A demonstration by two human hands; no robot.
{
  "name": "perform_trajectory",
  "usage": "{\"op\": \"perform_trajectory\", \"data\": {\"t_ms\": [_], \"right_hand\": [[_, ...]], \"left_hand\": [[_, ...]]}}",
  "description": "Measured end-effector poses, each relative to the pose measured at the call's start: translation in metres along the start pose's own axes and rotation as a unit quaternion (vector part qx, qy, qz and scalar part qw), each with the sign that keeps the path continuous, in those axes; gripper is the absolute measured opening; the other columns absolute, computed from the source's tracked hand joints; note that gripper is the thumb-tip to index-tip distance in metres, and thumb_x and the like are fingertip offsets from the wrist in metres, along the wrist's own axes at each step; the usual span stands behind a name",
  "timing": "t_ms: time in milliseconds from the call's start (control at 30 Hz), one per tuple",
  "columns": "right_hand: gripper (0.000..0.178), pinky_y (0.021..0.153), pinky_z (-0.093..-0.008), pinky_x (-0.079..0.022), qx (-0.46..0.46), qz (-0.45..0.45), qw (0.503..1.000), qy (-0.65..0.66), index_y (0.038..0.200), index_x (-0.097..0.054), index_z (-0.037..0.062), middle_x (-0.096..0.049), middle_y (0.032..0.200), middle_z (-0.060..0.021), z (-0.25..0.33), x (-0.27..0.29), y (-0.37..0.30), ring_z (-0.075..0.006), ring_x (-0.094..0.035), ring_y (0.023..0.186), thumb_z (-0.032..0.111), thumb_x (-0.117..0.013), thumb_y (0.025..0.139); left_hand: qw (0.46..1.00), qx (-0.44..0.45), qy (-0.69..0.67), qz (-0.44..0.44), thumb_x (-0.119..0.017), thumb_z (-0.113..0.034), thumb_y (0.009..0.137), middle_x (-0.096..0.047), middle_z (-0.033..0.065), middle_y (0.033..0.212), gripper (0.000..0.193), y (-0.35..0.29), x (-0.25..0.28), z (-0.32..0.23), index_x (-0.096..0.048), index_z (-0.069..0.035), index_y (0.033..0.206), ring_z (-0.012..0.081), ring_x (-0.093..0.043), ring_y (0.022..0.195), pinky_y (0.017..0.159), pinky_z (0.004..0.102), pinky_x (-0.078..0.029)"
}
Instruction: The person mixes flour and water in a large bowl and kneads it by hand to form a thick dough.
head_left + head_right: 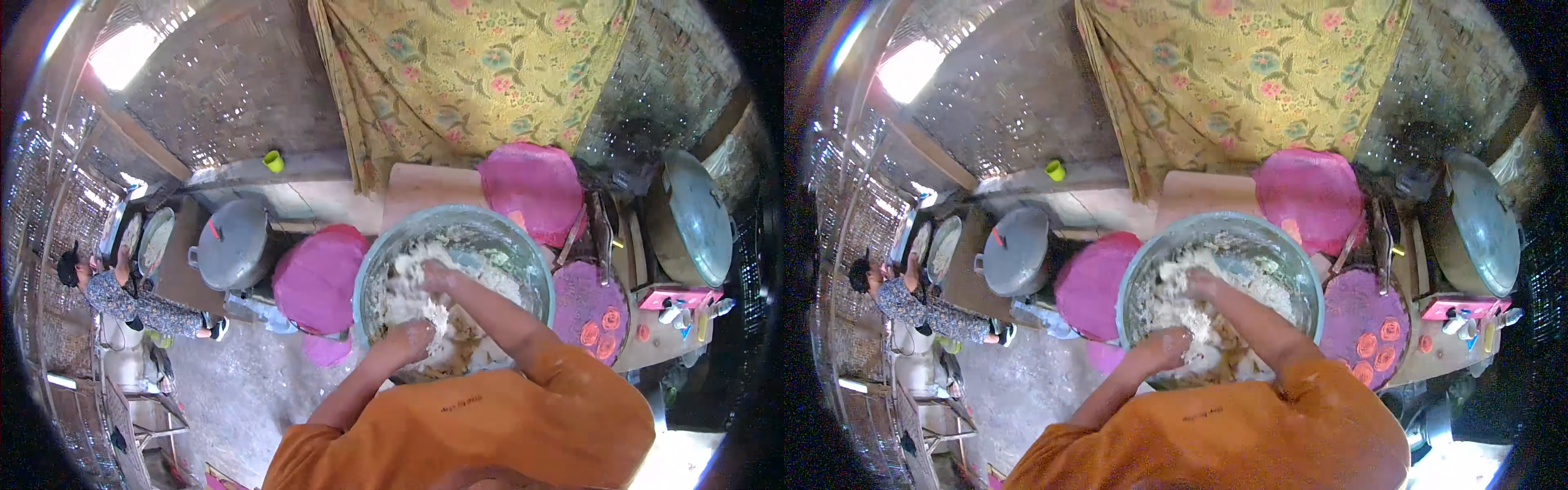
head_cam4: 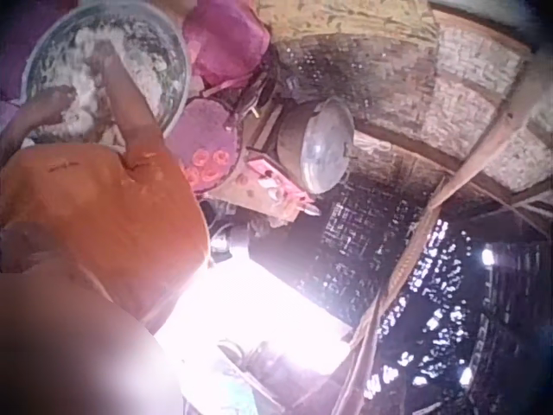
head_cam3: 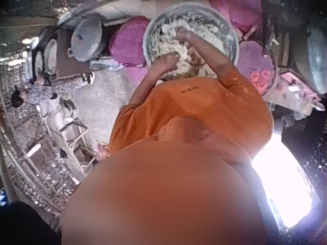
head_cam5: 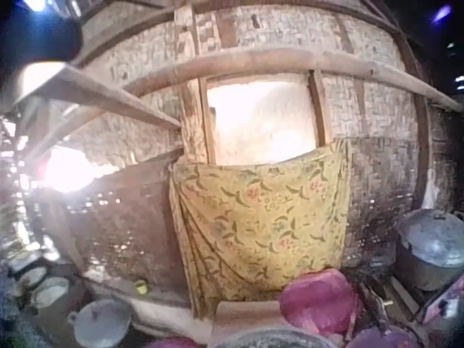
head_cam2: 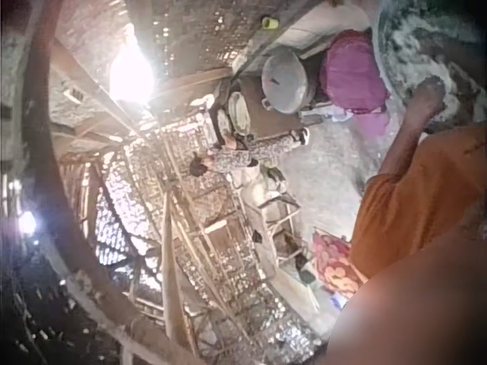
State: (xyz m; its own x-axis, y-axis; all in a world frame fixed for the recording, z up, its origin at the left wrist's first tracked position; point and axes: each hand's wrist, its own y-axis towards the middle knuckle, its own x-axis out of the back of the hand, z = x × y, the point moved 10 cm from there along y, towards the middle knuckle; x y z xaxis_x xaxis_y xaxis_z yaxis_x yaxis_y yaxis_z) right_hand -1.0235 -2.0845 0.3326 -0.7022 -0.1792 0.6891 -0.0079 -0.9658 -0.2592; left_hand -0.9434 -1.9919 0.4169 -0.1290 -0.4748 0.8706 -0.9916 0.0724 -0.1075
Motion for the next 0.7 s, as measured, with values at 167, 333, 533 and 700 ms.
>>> {"op": "perform_trajectory", "data": {"t_ms": [167,333,533,700], "right_hand": [[0.062,0.086,-0.0345,-0.028,-0.069,0.073,0.991,-0.085,0.112,-0.033,0.0054,-0.036,0.112,-0.0185,-0.02,-0.021,-0.085,-0.0307,-0.036,0.101,0.037,-0.055,0.063],[0.053,0.094,-0.0337,-0.019,-0.032,0.084,0.989,-0.114,0.119,-0.023,0.0124,-0.022,0.124,-0.0091,-0.04,0.006,-0.121,-0.0252,-0.021,0.114,0.036,-0.04,0.075],[0.046,0.091,-0.0336,-0.024,-0.077,-0.039,0.996,0.023,0.115,-0.03,0.0121,-0.029,0.118,-0.01,-0.082,0.075,-0.016,-0.0233,-0.027,0.11,0.028,-0.042,0.074],[0.059,0.09,-0.0348,-0.024,-0.073,-0.035,0.995,-0.051,0.115,-0.029,0.0084,-0.031,0.114,-0.0143,-0.067,0.026,0.014,-0.026,-0.028,0.108,0.035,-0.051,0.066]], "left_hand": [[0.999,-0.005,-0.033,-0.021,-0.058,-0.011,0.052,-0.047,0.0151,0.075,0.027,-0.022,0.004,0.019,-0.046,0.001,0.073,0.0307,-0.047,0.076,0.065,0.036,-0.04],[0.998,-0.017,0.0,-0.054,-0.057,-0.013,0.053,-0.047,0.0151,0.076,0.029,-0.035,0.009,0.025,-0.045,0.001,0.076,0.0291,-0.047,0.079,0.067,0.0356,-0.039],[0.999,0.033,-0.006,-0.025,-0.059,-0.013,0.052,-0.046,0.0186,0.09,0.04,-0.034,0.022,0.025,-0.045,0.003,0.086,0.033,-0.044,0.088,0.079,0.0356,-0.036],[0.995,0.091,0.012,-0.027,-0.056,-0.013,0.053,-0.045,0.0187,0.086,0.036,-0.031,0.022,0.059,-0.045,0.003,0.084,0.0328,-0.044,0.085,0.076,0.0359,-0.037]]}}
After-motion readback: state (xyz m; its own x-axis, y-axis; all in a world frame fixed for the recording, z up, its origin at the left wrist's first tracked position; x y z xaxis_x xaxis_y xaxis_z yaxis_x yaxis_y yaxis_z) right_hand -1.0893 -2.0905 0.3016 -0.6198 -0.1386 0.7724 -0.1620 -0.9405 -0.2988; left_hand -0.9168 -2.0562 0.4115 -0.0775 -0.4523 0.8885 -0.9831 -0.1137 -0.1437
